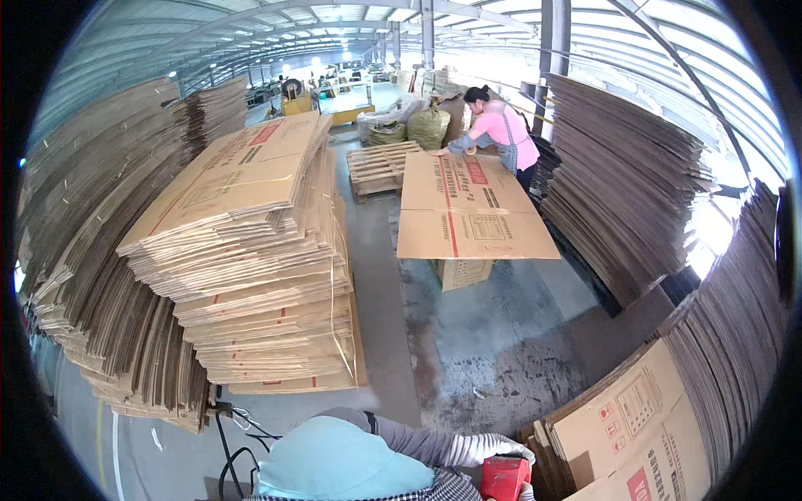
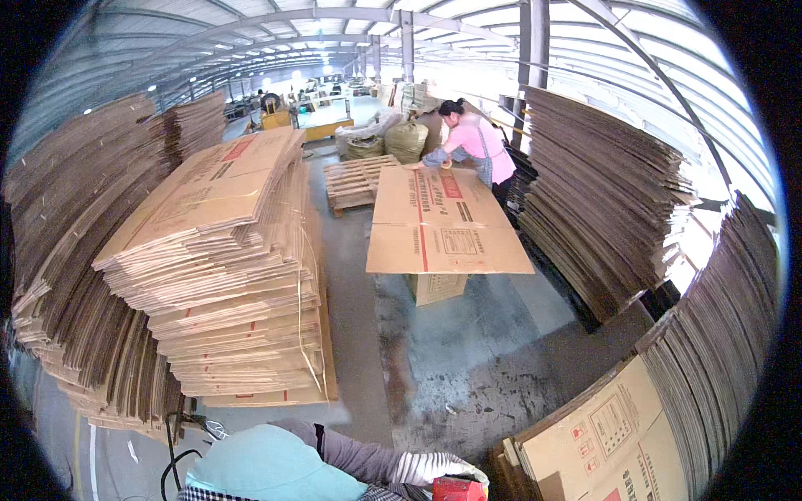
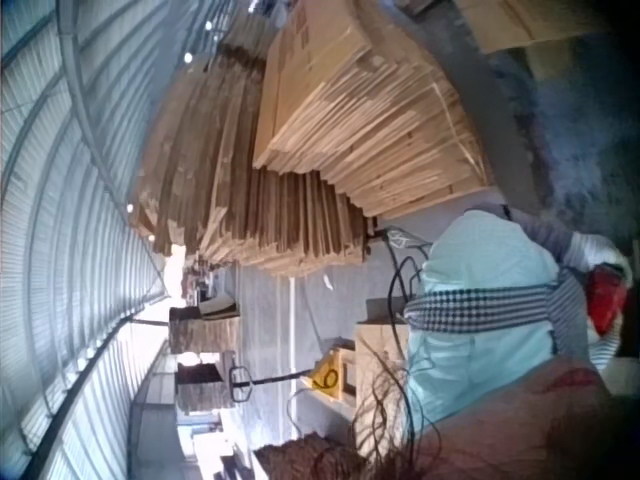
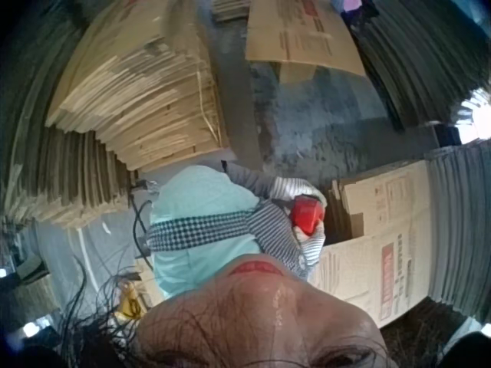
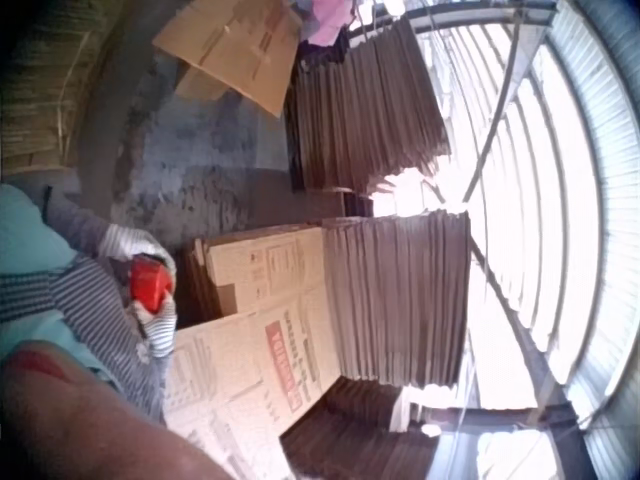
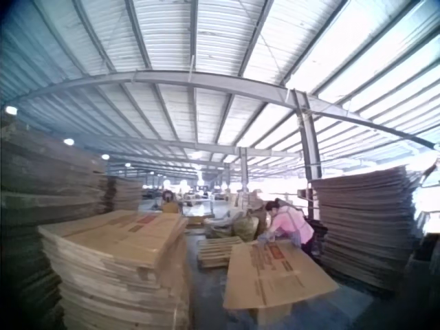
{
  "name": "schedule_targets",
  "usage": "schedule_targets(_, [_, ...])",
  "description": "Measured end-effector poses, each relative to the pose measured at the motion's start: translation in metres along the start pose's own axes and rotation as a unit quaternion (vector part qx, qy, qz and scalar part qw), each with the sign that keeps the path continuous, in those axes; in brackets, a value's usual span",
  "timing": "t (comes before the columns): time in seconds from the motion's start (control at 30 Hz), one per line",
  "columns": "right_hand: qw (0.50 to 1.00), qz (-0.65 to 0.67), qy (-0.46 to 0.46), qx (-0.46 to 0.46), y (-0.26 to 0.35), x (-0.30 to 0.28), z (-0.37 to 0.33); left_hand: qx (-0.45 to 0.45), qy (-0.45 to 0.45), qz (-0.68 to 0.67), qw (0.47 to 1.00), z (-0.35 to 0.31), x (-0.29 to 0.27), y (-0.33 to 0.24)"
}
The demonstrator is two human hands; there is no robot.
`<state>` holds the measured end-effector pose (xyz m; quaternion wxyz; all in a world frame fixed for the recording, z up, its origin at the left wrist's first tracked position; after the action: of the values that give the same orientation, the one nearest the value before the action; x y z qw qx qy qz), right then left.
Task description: Taping large cardboard boxes using a handheld tape dispenser.
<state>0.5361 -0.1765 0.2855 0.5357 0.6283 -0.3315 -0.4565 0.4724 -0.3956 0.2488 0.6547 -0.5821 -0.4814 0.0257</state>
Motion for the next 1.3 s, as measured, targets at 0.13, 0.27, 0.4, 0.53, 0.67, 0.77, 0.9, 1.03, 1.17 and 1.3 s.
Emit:
schedule_targets(0.13, [0.98,0.139,-0.122,0.071,0.022,0.02,-0.022,0.1,0.095,0.279,0.95,0.01,0.023,-0.029])
schedule_targets(0.27, [0.967,-0.206,-0.147,0.028,0.024,0.031,-0.044,-0.093,0.17,0.194,0.962,0.027,0.041,-0.072])
schedule_targets(0.4, [0.935,-0.1,-0.333,0.063,0.006,0.043,-0.079,-0.372,0.202,0.076,0.903,0.099,0.035,-0.01])
schedule_targets(0.53, [0.838,0.029,-0.522,0.155,-0.016,0.073,-0.128,-0.479,0.33,0.144,0.8,0.149,0.093,0.035])
schedule_targets(0.67, [0.745,0.077,-0.609,0.26,-0.038,0.071,-0.156,-0.529,0.36,0.228,0.734,0.194,0.121,0.125])
schedule_targets(0.77, [0.738,0.086,-0.586,0.324,-0.051,0.029,-0.177,-0.517,0.274,0.345,0.734,0.25,0.116,0.198])
schedule_targets(0.9, [0.727,-0.027,-0.502,0.468,-0.078,-0.028,-0.238,-0.22,0.162,0.282,0.92,0.399,0.12,0.234])
schedule_targets(1.03, [0.688,0.07,-0.517,0.504,-0.11,-0.092,-0.263,0.16,0.166,0.732,0.641,0.486,0.141,0.235])
schedule_targets(1.17, [0.687,0.068,-0.453,0.564,-0.154,-0.144,-0.271,0.182,0.166,0.805,0.54,0.513,0.139,0.251])
schedule_targets(1.3, [0.685,0.083,-0.427,0.584,-0.169,-0.156,-0.277,0.114,0.078,0.843,0.519,0.517,0.146,0.247])
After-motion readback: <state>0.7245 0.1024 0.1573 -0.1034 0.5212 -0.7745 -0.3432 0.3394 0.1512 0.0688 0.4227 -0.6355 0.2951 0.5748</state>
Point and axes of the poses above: each hand's wrist, its own z-axis towards the middle knuckle, its own x-axis out of the palm, y = z × x, the point moved 1 cm from there along z, towards the middle knuckle, and after that the axes turned 10 degrees about -x, right-handed, at the moved point
